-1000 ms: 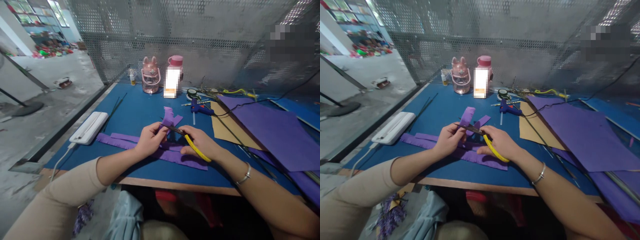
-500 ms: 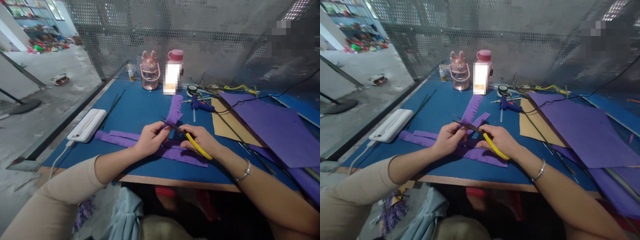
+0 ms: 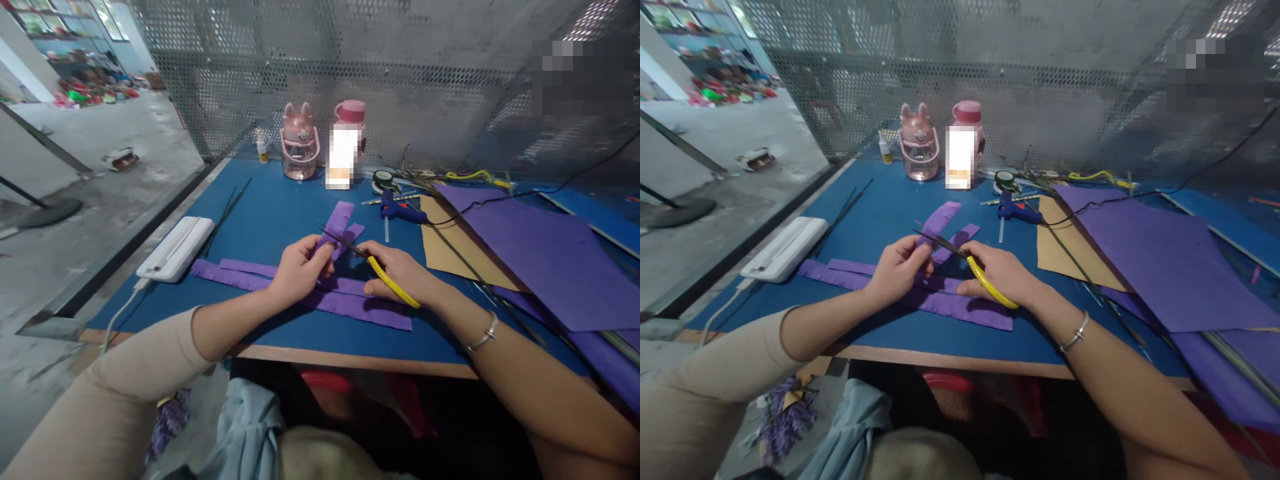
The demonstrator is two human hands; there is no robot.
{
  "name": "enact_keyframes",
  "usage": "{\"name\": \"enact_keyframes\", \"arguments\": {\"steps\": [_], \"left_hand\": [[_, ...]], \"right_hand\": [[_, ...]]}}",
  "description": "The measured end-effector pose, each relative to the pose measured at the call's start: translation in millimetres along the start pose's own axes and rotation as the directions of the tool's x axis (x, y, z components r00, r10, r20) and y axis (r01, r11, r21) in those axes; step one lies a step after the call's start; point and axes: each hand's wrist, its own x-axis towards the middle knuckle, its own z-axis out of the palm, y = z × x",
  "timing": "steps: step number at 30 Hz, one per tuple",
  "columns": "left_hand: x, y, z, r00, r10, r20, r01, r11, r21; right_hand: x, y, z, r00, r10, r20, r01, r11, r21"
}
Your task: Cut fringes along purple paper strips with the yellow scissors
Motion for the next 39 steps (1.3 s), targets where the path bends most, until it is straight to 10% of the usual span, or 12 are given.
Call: {"name": "enact_keyframes", "arguments": {"steps": [23, 39], "left_hand": [[-0.3, -3.9, -3.2, 0.998, 0.03, 0.056, -0.033, 0.998, 0.06], [2.0, -5.0, -2.3, 0.998, 0.031, 0.047, -0.033, 0.999, 0.036]], "right_hand": [[0.9, 1.9, 4.8, 0.992, 0.007, -0.124, -0.006, 1.0, 0.007], [0.5, 3.1, 2.9, 0.998, -0.064, 0.019, 0.062, 0.994, 0.088]]}}
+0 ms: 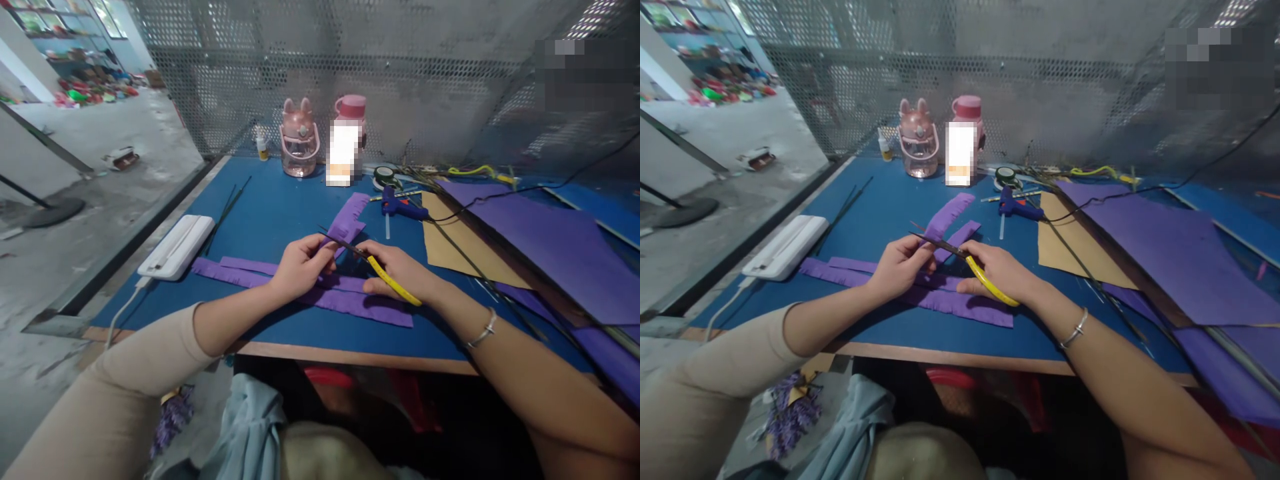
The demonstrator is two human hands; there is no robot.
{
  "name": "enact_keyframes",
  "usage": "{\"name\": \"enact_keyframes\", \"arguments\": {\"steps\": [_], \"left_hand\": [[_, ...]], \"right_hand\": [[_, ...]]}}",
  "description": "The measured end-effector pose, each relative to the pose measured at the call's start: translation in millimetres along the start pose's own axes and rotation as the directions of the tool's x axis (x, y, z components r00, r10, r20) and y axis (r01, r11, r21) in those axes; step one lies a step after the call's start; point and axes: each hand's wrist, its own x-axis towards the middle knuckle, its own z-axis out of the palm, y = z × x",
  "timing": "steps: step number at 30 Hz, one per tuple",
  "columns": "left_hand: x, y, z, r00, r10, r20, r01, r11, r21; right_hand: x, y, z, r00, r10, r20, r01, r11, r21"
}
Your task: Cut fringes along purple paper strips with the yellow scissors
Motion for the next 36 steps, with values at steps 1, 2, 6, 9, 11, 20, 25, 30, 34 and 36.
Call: {"name": "enact_keyframes", "arguments": {"steps": [1, 2, 6, 9, 11, 20, 25, 30, 34, 36], "left_hand": [[-0.2, -0.4, -0.1, 1.0, 0.005, 0.004, -0.005, 1.0, 0.0], [-0.4, -0.5, -0.2, 1.0, 0.01, 0.007, -0.01, 1.0, -0.001], [-2.0, 1.7, 0.1, 0.999, 0.037, 0.018, -0.037, 0.999, 0.004], [-3.4, 3.3, 0.5, 0.998, 0.056, 0.022, -0.057, 0.998, 0.016], [-3.6, 3.3, 0.4, 0.998, 0.057, 0.022, -0.057, 0.998, 0.021], [-0.1, -3.1, -1.7, 1.0, -0.007, 0.021, 0.007, 0.999, 0.043], [1.4, -2.8, -0.8, 0.998, -0.051, -0.026, 0.051, 0.999, -0.018], [2.1, -0.5, -0.4, 0.999, -0.01, -0.031, 0.009, 1.0, -0.023], [0.7, 0.1, -0.4, 1.0, -0.006, -0.003, 0.006, 1.0, 0.025], [-0.1, 1.0, -0.5, 1.0, -0.004, 0.013, 0.004, 0.999, 0.046]], "right_hand": [[0.0, 0.0, 0.1, 1.0, -0.006, -0.004, 0.006, 1.0, 0.006], [0.0, 0.0, 0.1, 1.0, -0.012, -0.007, 0.012, 1.0, 0.011], [-0.2, 0.3, 0.1, 1.0, -0.026, -0.018, 0.026, 0.999, 0.037], [-0.6, -0.1, 1.1, 0.999, -0.027, -0.038, 0.029, 0.998, 0.053], [-0.8, -0.3, 2.0, 0.999, -0.01, -0.05, 0.013, 0.998, 0.054], [1.4, 3.7, 3.2, 0.99, 0.092, -0.109, -0.095, 0.995, -0.02], [0.9, 0.0, -0.6, 0.995, 0.084, -0.05, -0.087, 0.995, -0.05], [1.8, -2.1, 0.1, 1.0, 0.017, -0.013, -0.018, 0.999, -0.033], [2.5, -0.7, 2.0, 0.999, -0.017, -0.032, 0.016, 1.0, -0.019], [2.3, 0.6, 2.5, 0.999, -0.029, -0.043, 0.028, 0.999, -0.02]]}}
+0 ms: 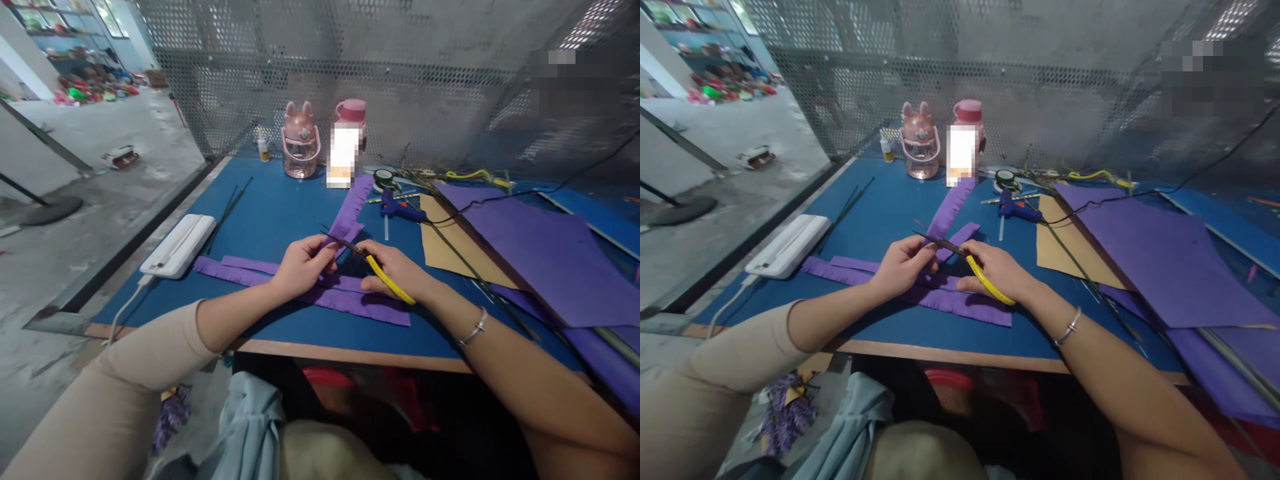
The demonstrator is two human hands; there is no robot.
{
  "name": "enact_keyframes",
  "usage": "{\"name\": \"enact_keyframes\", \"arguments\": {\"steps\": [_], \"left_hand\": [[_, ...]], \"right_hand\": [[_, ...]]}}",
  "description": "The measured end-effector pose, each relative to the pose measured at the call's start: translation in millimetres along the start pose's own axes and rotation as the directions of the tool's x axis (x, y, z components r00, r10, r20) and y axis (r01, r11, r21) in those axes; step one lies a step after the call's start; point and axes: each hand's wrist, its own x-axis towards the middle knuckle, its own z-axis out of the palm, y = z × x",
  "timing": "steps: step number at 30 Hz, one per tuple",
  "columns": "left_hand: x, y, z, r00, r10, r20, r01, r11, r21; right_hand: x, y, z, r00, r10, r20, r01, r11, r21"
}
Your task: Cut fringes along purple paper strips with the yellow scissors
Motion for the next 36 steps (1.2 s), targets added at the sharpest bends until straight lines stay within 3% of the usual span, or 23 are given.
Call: {"name": "enact_keyframes", "arguments": {"steps": [17, 23, 36], "left_hand": [[-0.5, -1.7, -1.3, 1.0, -0.01, 0.002, 0.01, 1.0, -0.013], [1.9, -0.1, -0.8, 0.998, 0.01, -0.067, -0.012, 1.0, -0.027], [-1.1, 0.0, -0.1, 1.0, 0.03, -0.007, -0.029, 0.998, 0.063]], "right_hand": [[-1.4, 2.2, 0.4, 0.996, 0.077, -0.047, -0.079, 0.996, -0.044], [-2.5, 5.6, 1.5, 1.0, 0.025, 0.008, -0.024, 0.998, -0.06], [-0.3, -0.9, 0.4, 1.0, 0.011, -0.01, -0.011, 0.999, -0.053]]}}
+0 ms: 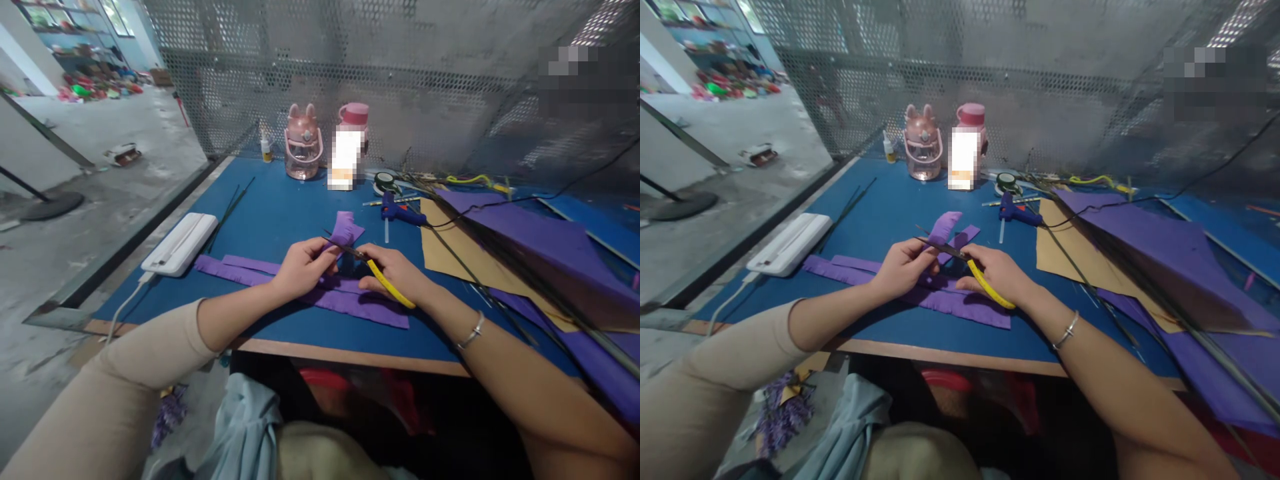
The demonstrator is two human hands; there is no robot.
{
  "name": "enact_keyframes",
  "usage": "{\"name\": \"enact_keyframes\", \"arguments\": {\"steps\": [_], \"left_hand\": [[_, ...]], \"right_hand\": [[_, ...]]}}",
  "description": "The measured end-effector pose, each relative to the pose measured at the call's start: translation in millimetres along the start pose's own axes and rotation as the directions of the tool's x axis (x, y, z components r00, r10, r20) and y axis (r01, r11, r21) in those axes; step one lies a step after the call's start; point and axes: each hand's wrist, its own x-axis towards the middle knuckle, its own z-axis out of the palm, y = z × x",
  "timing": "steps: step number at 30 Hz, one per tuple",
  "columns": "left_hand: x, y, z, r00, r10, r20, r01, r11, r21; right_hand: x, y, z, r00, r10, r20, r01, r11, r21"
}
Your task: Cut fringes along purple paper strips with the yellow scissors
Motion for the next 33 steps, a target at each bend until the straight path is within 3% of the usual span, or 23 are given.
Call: {"name": "enact_keyframes", "arguments": {"steps": [12, 17, 23, 27, 33], "left_hand": [[0.8, 0.3, -0.4, 1.0, 0.012, 0.007, -0.011, 0.999, -0.034], [2.0, -1.6, -1.1, 0.999, -0.048, 0.018, 0.049, 0.996, -0.069], [3.3, 0.5, -1.5, 0.996, -0.092, -0.005, 0.092, 0.993, -0.071], [3.5, 1.3, -0.7, 0.995, -0.09, -0.036, 0.088, 0.994, -0.063], [2.4, -0.2, -0.5, 0.998, -0.06, -0.009, 0.059, 0.997, -0.044]], "right_hand": [[-2.4, 2.9, -1.2, 0.996, 0.076, -0.055, -0.08, 0.994, -0.073], [-0.5, 3.2, -1.2, 0.989, 0.119, -0.089, -0.125, 0.99, -0.071], [1.4, -1.0, -5.1, 0.982, 0.191, 0.01, -0.19, 0.981, -0.046], [0.6, -0.3, -7.4, 0.986, 0.144, 0.078, -0.143, 0.989, -0.023], [0.1, 0.4, -5.4, 0.995, 0.082, 0.055, -0.082, 0.997, -0.011]]}}
